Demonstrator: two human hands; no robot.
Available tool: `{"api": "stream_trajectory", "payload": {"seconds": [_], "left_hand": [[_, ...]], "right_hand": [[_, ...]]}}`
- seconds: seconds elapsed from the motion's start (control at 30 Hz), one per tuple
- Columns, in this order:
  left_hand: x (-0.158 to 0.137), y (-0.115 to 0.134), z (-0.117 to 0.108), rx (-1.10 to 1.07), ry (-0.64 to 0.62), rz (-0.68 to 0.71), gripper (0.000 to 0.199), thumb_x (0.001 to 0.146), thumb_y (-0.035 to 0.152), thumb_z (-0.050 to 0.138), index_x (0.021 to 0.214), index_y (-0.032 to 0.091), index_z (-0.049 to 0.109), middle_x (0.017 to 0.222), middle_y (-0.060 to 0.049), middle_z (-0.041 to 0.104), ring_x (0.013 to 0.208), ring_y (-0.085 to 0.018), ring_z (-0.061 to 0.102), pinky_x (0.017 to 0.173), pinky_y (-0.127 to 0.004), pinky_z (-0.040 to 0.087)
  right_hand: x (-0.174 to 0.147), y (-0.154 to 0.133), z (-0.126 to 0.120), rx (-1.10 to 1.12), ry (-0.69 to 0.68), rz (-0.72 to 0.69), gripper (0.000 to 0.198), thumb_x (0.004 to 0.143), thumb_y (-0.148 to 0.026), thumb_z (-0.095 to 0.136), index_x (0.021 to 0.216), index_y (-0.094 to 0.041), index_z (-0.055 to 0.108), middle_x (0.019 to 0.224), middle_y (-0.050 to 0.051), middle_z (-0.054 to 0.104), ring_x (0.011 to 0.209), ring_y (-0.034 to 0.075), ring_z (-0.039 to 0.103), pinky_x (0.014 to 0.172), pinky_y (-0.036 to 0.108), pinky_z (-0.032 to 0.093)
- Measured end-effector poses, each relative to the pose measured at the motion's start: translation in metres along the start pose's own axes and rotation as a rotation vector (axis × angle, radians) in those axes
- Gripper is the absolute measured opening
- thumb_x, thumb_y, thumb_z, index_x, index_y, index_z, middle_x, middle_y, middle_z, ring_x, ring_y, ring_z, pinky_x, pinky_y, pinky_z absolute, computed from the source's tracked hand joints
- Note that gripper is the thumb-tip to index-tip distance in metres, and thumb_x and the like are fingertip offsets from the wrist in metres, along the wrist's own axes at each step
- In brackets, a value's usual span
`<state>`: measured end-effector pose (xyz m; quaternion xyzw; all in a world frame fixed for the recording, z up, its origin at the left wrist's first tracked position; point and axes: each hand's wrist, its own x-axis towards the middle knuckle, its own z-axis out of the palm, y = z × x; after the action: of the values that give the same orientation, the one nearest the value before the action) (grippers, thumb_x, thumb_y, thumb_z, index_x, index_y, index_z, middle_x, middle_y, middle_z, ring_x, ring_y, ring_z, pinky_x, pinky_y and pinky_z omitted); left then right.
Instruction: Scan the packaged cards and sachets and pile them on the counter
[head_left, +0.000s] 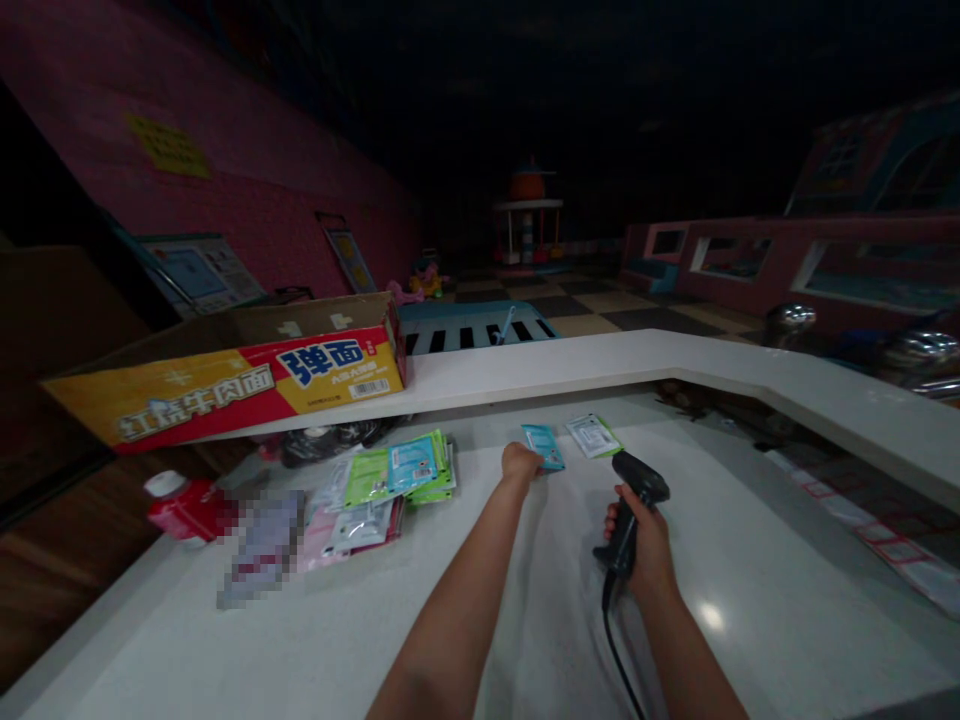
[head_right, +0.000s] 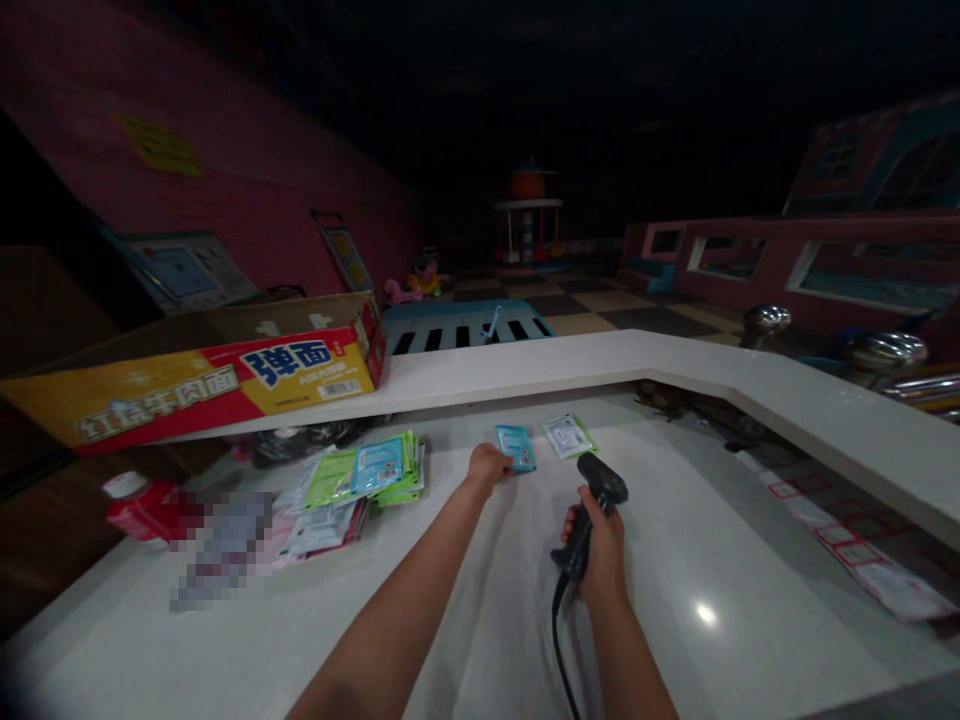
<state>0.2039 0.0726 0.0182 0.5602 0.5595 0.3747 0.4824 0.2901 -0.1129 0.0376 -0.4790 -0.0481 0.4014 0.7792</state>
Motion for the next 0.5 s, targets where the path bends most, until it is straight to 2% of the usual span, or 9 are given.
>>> {"api": "stream_trajectory", "payload": {"seconds": [0.07, 0.13, 0.27, 0.37, 0.5], "left_hand": [[-0.004, -0.011, -0.021, -0.12, -0.015, -0.059, 0.039, 0.057, 0.007, 0.074, 0.059, 0.02, 0.037, 0.053, 0.005, 0.049, 0.056, -0.016, 0.061, 0.06, -0.036, 0.057], [-0.012, -0.024, -0.044, -0.238, -0.012, -0.063, 0.04, 0.059, 0.008, 0.074, 0.062, 0.019, 0.036, 0.054, 0.009, 0.043, 0.052, -0.01, 0.055, 0.06, -0.034, 0.058], [-0.031, -0.048, -0.075, -0.388, 0.009, 0.177, 0.038, 0.063, 0.026, 0.076, 0.069, 0.019, 0.039, 0.06, 0.01, 0.04, 0.054, -0.007, 0.05, 0.06, -0.03, 0.059], [-0.039, -0.058, -0.081, -0.455, 0.004, 0.285, 0.038, 0.067, 0.04, 0.073, 0.081, 0.021, 0.044, 0.063, 0.008, 0.048, 0.058, -0.01, 0.056, 0.06, -0.03, 0.059], [-0.037, -0.059, -0.077, -0.511, 0.035, 0.281, 0.042, 0.069, 0.047, 0.071, 0.093, 0.02, 0.05, 0.078, -0.001, 0.062, 0.071, -0.017, 0.065, 0.064, -0.032, 0.059]], "right_hand": [[-0.001, 0.0, 0.0, 0.01, -0.013, -0.007, 0.045, 0.057, -0.045, 0.083, 0.082, -0.019, 0.057, 0.048, -0.006, 0.058, 0.038, 0.009, 0.05, 0.034, 0.018, 0.042], [-0.002, 0.001, -0.001, 0.005, -0.026, -0.012, 0.046, 0.055, -0.045, 0.084, 0.082, -0.019, 0.057, 0.048, -0.005, 0.059, 0.038, 0.009, 0.05, 0.035, 0.018, 0.043], [-0.005, 0.007, 0.0, -0.093, -0.069, -0.027, 0.046, 0.056, -0.047, 0.084, 0.081, -0.019, 0.056, 0.049, -0.005, 0.059, 0.036, 0.01, 0.051, 0.034, 0.019, 0.043], [-0.01, 0.013, 0.003, -0.205, -0.162, -0.027, 0.046, 0.058, -0.049, 0.082, 0.08, -0.02, 0.056, 0.048, -0.005, 0.059, 0.034, 0.01, 0.049, 0.032, 0.02, 0.042], [-0.024, 0.013, 0.012, -0.322, -0.308, -0.002, 0.048, 0.062, -0.052, 0.079, 0.091, -0.019, 0.059, 0.047, -0.006, 0.058, 0.034, 0.011, 0.049, 0.031, 0.02, 0.041]]}}
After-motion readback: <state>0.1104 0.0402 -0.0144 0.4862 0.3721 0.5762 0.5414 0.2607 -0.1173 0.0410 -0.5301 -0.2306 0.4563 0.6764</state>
